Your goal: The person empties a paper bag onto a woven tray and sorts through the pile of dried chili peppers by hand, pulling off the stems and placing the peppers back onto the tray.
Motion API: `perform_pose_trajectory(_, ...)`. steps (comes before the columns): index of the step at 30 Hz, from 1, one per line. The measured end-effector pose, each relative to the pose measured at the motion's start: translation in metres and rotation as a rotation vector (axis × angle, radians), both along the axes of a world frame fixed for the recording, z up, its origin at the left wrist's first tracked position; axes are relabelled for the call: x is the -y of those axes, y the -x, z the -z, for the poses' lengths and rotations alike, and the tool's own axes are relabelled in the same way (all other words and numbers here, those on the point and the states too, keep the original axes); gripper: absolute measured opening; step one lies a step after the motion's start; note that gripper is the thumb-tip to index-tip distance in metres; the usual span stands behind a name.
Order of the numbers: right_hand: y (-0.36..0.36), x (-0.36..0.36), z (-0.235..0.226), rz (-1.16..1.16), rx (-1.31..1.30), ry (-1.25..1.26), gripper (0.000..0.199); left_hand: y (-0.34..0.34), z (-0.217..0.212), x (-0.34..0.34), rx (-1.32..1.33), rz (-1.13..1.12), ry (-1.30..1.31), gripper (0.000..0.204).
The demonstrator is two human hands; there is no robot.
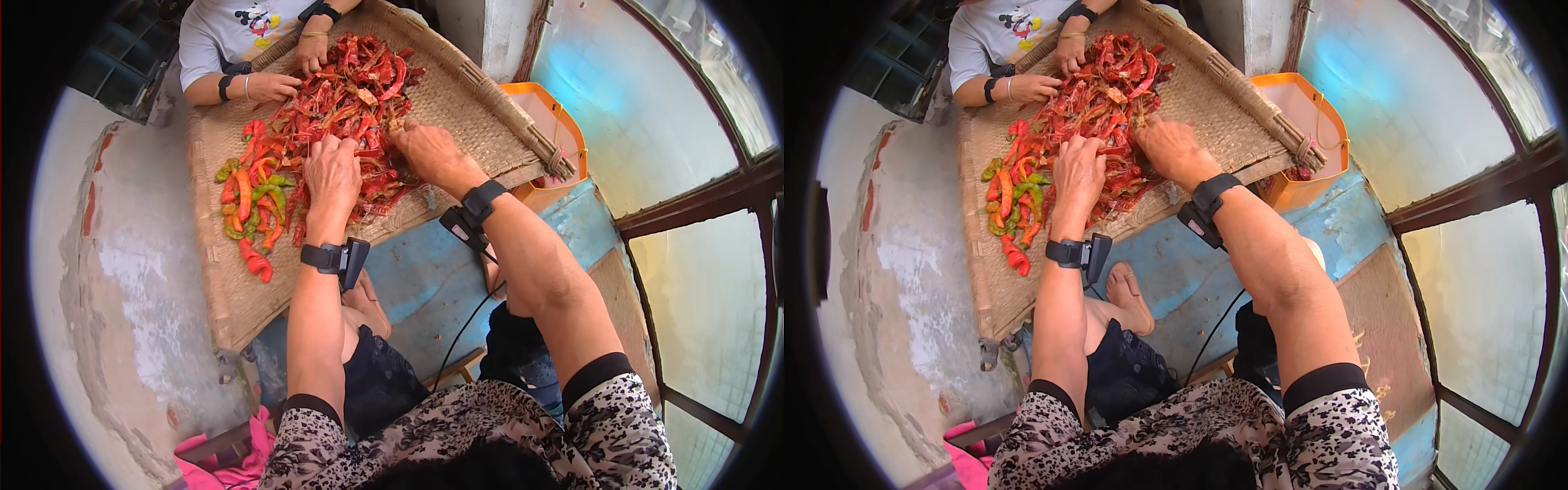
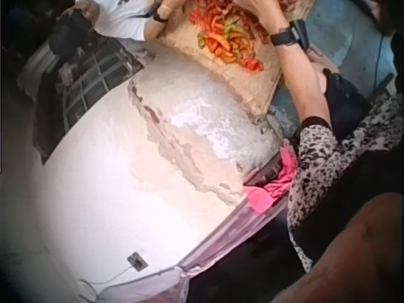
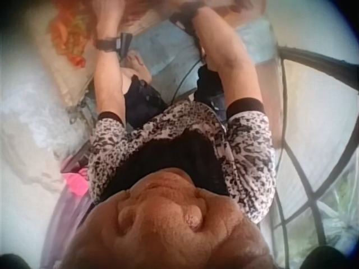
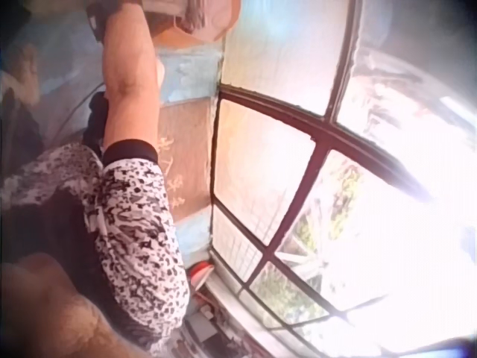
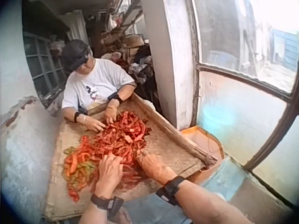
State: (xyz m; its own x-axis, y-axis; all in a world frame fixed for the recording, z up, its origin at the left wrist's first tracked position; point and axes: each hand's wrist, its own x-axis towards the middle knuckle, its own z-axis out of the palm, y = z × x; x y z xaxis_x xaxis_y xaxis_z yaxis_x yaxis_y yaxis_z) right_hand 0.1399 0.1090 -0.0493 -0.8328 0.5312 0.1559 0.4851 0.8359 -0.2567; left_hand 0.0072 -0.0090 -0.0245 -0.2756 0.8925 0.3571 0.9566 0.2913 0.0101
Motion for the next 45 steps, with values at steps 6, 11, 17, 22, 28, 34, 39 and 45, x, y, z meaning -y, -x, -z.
perform_pose_trajectory(6,-0.003,-0.001,-0.005,-0.051,-0.058,-0.031,0.013,0.013,-0.011,0.020,0.184,0.081,-0.265,0.014)
perform_pose_trajectory(11,-0.016,-0.016,-0.027,-0.010,-0.488,0.263,0.017,0.017,-0.020,0.024,0.564,0.012,-0.425,0.019)
perform_pose_trajectory(17,-0.065,-0.038,-0.055,0.301,-0.832,0.078,0.015,0.007,-0.032,0.026,0.975,-0.006,-0.613,0.020)
perform_pose_trajectory(22,-0.106,-0.056,-0.050,0.684,-0.482,-0.193,0.019,0.005,-0.023,0.022,1.215,0.033,-0.611,0.018)
perform_pose_trajectory(28,-0.058,-0.003,-0.049,0.105,-0.662,0.396,0.032,-0.015,-0.014,0.014,1.527,0.125,-0.506,0.015)
perform_pose_trajectory(34,-0.011,0.037,-0.034,-0.089,-0.580,0.442,0.034,-0.017,-0.011,0.004,1.557,0.227,-0.450,0.019)
perform_pose_trajectory(39,-0.026,0.010,-0.060,0.108,-0.946,1.491,0.013,0.007,-0.020,0.023,0.871,0.026,-0.335,0.020)
perform_pose_trajectory(45,-0.091,-0.072,-0.034,0.169,-1.807,1.776,0.025,0.008,-0.002,0.016,0.135,0.157,-0.139,0.021)
